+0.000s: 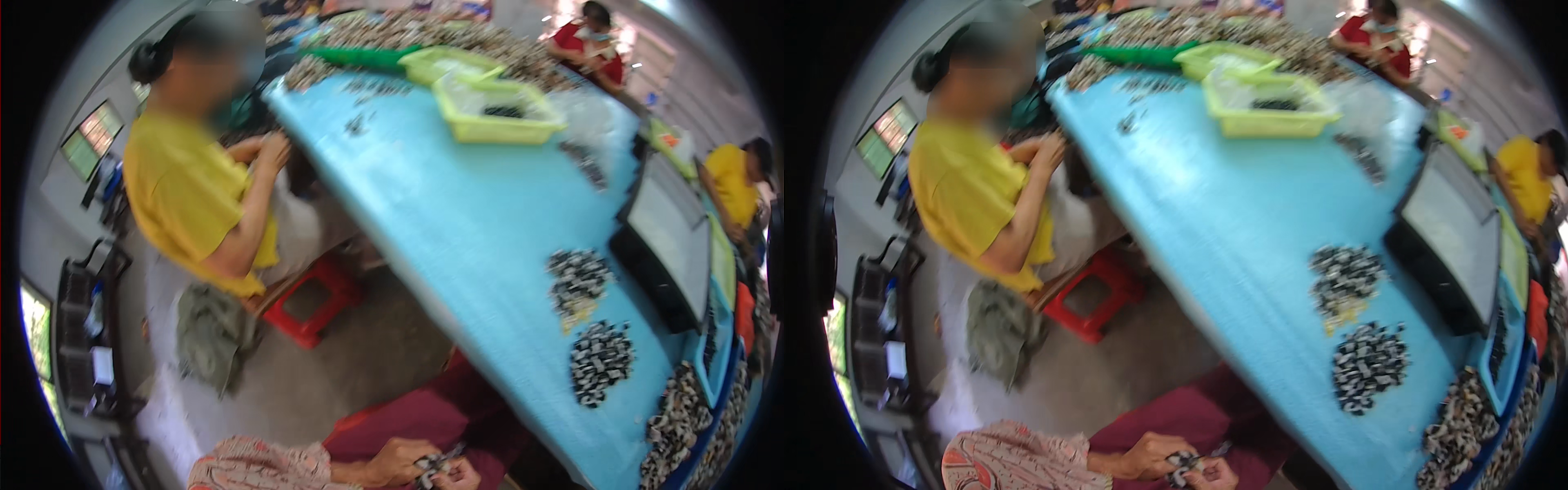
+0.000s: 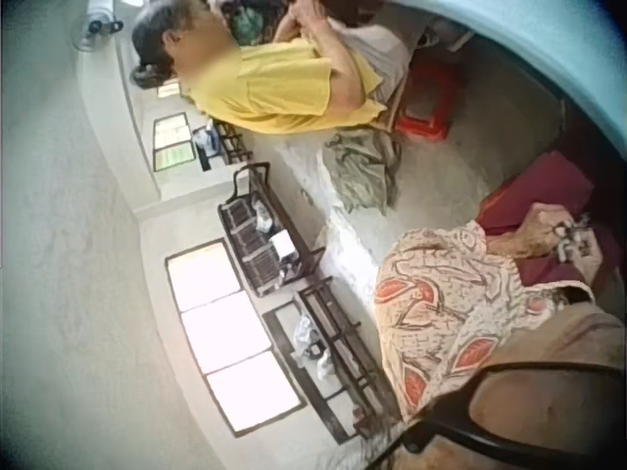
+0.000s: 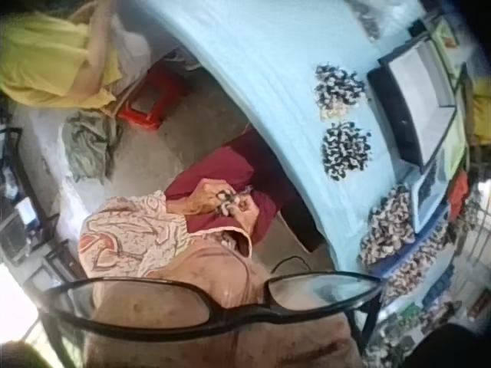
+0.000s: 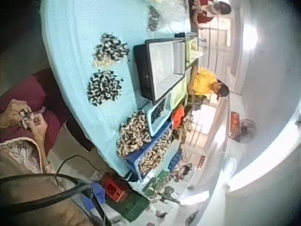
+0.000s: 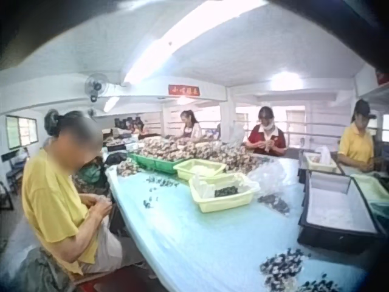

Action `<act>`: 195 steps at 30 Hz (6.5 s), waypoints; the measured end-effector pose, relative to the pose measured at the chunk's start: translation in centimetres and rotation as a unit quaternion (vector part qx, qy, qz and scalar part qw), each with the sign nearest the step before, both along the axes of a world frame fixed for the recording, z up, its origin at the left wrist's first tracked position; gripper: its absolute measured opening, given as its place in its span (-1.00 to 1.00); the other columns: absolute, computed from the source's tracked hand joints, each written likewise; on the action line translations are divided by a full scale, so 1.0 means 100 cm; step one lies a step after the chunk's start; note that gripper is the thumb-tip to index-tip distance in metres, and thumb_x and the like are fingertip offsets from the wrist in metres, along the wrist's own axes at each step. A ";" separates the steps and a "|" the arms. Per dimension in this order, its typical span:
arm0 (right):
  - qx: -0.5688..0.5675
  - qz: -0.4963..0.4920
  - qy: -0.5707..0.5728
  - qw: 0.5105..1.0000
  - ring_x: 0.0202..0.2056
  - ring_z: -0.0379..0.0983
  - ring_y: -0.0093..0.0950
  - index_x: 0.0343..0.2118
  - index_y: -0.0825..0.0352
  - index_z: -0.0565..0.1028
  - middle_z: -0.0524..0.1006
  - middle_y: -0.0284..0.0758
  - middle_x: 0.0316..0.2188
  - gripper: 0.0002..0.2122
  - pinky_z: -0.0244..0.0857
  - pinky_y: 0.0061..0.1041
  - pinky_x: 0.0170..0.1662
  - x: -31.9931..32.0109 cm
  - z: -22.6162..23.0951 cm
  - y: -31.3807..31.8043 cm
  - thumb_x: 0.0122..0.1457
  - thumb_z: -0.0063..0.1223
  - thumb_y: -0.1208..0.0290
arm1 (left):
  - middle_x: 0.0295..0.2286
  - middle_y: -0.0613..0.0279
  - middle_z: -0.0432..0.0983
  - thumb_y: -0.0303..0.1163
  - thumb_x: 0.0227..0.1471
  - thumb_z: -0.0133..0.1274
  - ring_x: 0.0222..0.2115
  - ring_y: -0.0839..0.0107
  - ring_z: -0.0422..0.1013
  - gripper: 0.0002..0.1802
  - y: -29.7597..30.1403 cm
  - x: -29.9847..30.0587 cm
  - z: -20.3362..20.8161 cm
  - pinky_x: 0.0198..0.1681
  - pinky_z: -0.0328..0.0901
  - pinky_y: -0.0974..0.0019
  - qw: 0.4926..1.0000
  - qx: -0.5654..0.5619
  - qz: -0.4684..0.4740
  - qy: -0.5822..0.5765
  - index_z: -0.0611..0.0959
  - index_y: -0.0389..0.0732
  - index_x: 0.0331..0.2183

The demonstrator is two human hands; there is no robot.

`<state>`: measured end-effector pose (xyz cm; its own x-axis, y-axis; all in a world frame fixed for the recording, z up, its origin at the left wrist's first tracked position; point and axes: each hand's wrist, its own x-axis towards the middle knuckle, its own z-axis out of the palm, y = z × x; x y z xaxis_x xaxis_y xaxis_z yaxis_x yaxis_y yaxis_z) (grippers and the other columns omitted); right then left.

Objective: Attaching identification tags and leg bands to plush bird toys on a production line.

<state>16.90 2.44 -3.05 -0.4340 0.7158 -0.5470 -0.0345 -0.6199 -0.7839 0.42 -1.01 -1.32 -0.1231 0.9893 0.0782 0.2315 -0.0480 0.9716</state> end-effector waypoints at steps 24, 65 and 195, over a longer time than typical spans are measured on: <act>0.135 -0.042 -0.130 0.981 -0.42 0.32 -0.54 -0.34 0.33 0.40 0.42 -0.32 -0.47 -0.78 0.26 -0.52 -0.34 -0.035 -0.042 -0.007 -0.05 0.19 0.47 | -0.43 0.12 0.58 -0.58 -0.24 0.06 -0.40 0.50 0.48 -0.71 0.012 -0.016 -0.043 -0.33 0.37 0.42 0.985 -0.160 0.012 -0.069 0.59 -0.37 -0.32; -0.089 -0.095 0.064 0.989 -0.31 0.47 -0.62 -0.20 0.47 0.44 0.54 -0.30 -0.34 -0.72 0.39 -0.65 -0.23 -0.028 -0.026 0.004 -0.03 0.17 0.67 | -0.58 0.25 0.53 -0.28 -0.41 0.37 -0.54 0.49 0.46 -0.60 0.017 -0.035 -0.040 -0.46 0.33 0.43 0.969 -0.221 -0.033 -0.107 0.63 -0.29 -0.46; 0.260 0.103 -0.058 0.958 -0.55 0.44 -0.40 -0.40 0.43 0.48 0.49 -0.22 -0.55 -0.90 0.28 -0.53 -0.49 -0.008 0.061 -0.027 -0.03 0.10 0.65 | -0.38 0.11 0.42 -0.45 -0.45 0.12 -0.32 0.21 0.32 -0.81 -0.021 -0.045 0.004 -0.41 0.37 0.20 0.900 0.354 -0.237 0.093 0.47 -0.25 -0.63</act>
<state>16.14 -0.21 3.08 -0.5533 0.8105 -0.1922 0.1516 -0.1289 -0.9800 -4.11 -3.09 -0.88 0.3803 0.6218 0.6846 0.1772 -0.7755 0.6059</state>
